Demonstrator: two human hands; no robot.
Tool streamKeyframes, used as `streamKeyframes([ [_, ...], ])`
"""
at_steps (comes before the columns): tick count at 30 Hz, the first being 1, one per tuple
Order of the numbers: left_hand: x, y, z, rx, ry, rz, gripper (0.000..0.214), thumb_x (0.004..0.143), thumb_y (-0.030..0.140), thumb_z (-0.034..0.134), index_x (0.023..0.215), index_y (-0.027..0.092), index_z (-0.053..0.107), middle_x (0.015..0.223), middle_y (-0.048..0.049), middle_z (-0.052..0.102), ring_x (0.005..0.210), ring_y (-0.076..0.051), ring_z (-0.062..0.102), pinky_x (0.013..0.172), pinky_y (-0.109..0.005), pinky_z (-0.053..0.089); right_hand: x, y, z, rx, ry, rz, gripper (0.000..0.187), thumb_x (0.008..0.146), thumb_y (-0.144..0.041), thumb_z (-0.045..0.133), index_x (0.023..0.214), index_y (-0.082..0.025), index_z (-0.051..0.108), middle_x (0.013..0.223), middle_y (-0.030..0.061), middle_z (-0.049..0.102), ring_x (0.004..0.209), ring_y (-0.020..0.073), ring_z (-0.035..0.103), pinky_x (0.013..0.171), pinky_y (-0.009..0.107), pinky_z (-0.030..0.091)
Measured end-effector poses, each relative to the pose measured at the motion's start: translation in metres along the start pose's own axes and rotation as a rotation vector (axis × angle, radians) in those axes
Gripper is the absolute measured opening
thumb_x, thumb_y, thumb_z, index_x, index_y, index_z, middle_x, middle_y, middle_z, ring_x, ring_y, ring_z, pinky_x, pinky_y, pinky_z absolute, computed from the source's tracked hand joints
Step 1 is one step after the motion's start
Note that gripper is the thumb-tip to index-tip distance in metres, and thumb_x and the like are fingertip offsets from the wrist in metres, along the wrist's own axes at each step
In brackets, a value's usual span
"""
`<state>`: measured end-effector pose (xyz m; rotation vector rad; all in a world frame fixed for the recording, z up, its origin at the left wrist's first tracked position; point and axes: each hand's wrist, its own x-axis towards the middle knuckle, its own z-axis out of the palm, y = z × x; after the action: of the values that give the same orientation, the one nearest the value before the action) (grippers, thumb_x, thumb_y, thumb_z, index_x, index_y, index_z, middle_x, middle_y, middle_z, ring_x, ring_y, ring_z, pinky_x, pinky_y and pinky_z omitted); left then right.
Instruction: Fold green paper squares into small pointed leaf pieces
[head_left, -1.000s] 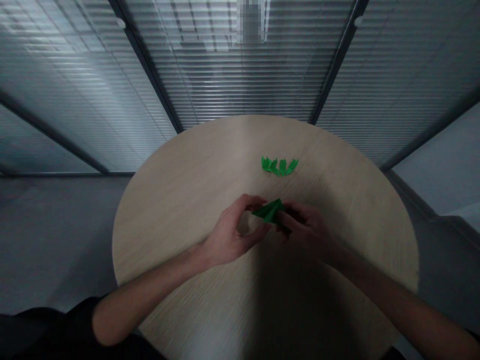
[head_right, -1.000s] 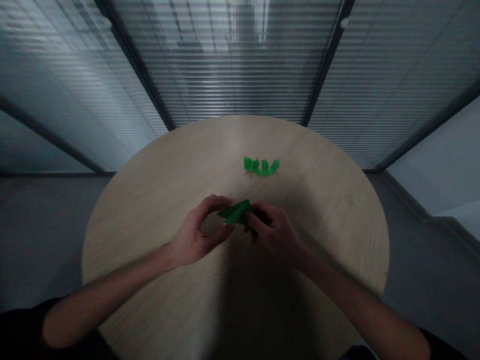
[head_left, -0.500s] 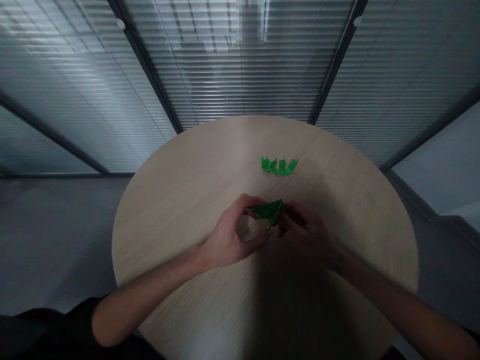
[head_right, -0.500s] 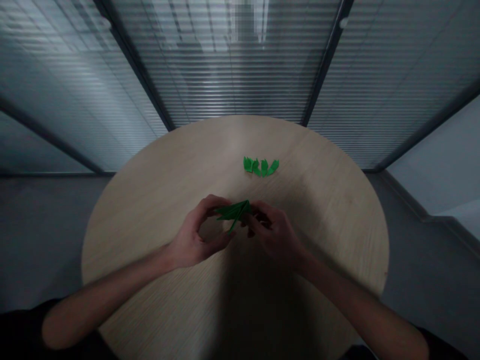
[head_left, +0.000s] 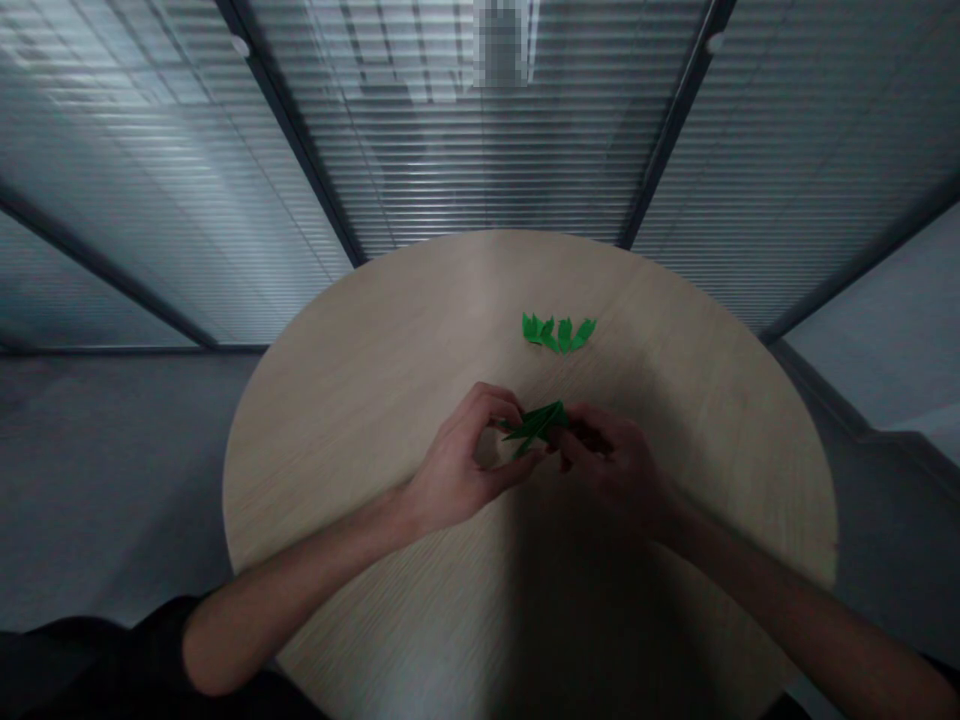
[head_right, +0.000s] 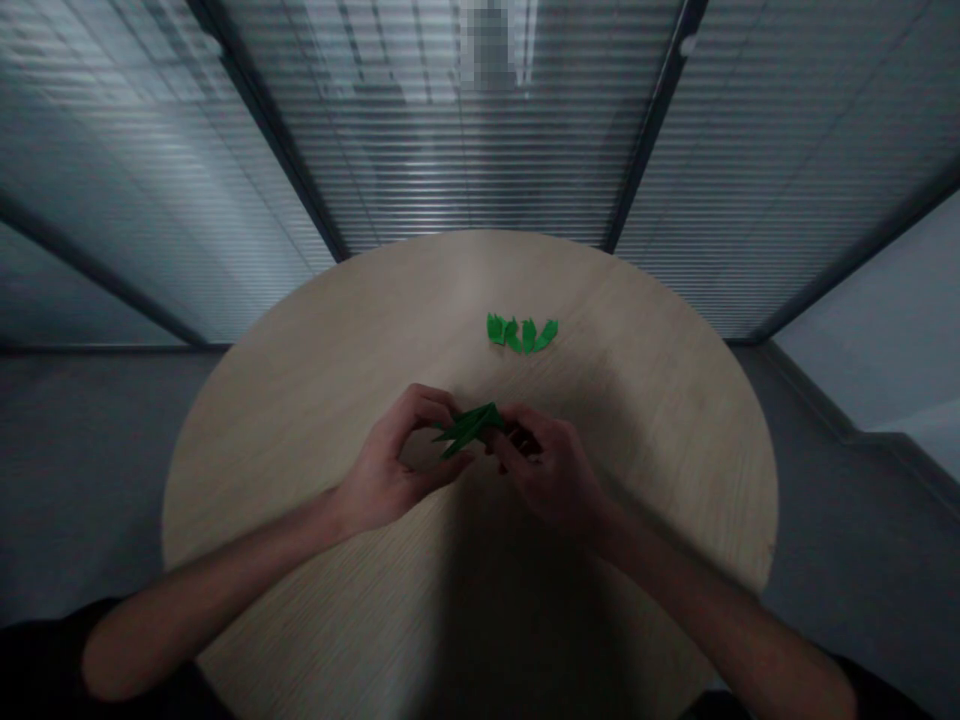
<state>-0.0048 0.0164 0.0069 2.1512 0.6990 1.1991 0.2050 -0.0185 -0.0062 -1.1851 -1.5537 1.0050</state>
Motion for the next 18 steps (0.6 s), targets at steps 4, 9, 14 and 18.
streamKeyframes([
  [4,0.0016,-0.0031,-0.0010,0.046,0.006,-0.007,0.013,0.094,0.013,0.068,0.093,0.019,0.057,0.101,-0.0046,0.061,0.091,-0.015,0.060,0.079,-0.030,0.051,-0.0019,-0.0022,-0.0013,-0.079,-0.006,-0.062,0.017,0.095,-0.036,0.069,0.101,-0.021,0.073,0.076,0.0005,0.071,0.062,0.0136,0.065,0.058,0.024,0.053],
  [9,0.0012,-0.0070,-0.0008,0.069,0.011,-0.050,0.009,0.096,0.011,0.063,0.100,0.019,0.060,0.106,-0.0070,0.063,0.099,-0.018,0.061,0.086,-0.033,0.053,-0.0043,-0.0080,-0.0041,-0.039,-0.049,-0.071,0.031,0.103,-0.042,0.056,0.114,-0.019,0.074,0.078,0.0028,0.072,0.067,0.0151,0.068,0.058,0.025,0.053],
  [14,0.0009,-0.0077,-0.0007,0.111,0.002,-0.047,0.014,0.096,0.008,0.062,0.105,0.018,0.063,0.115,-0.0090,0.061,0.108,-0.019,0.062,0.093,-0.036,0.054,-0.0041,-0.0083,-0.0040,-0.022,-0.061,-0.094,0.028,0.104,-0.035,0.054,0.115,-0.019,0.074,0.077,0.0019,0.071,0.065,0.0133,0.066,0.058,0.024,0.053],
  [18,0.0000,-0.0078,-0.0010,0.138,0.007,-0.034,0.015,0.095,0.010,0.065,0.107,0.018,0.066,0.123,-0.0103,0.059,0.113,-0.021,0.061,0.097,-0.039,0.054,-0.0029,-0.0059,-0.0022,-0.016,-0.074,-0.080,0.023,0.098,-0.032,0.064,0.117,-0.021,0.073,0.085,0.0023,0.074,0.066,0.0131,0.068,0.059,0.024,0.056],
])
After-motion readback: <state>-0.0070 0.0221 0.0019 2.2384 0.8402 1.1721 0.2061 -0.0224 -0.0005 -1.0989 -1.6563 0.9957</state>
